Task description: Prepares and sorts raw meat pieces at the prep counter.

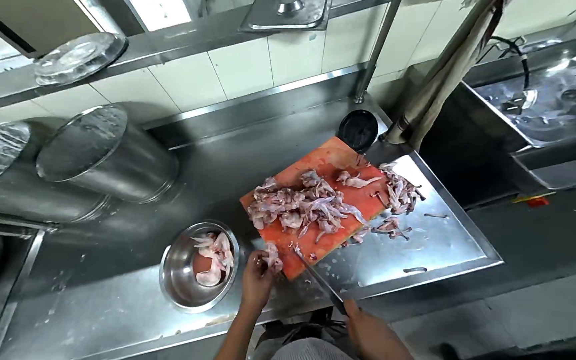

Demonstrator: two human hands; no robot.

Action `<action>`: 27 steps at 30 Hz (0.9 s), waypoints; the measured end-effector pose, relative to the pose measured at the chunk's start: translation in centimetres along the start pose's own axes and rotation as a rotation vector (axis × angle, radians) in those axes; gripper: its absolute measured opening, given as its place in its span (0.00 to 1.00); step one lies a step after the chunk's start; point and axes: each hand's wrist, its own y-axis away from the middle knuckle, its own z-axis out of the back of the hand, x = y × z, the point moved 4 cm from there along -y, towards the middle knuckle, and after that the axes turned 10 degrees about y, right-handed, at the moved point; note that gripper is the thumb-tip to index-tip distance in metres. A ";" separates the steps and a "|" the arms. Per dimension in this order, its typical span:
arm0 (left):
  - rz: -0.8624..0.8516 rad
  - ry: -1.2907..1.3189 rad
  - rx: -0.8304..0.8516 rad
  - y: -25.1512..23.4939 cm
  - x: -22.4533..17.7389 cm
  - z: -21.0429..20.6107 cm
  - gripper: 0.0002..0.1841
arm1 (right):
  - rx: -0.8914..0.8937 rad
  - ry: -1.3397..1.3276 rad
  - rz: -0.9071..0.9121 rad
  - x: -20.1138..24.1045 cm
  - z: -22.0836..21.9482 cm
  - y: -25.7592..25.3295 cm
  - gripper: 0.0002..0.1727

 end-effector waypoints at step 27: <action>0.021 -1.182 0.572 -2.9 -3.5 -0.9 0.18 | -0.045 -0.054 0.058 1.5 1.2 -2.8 0.22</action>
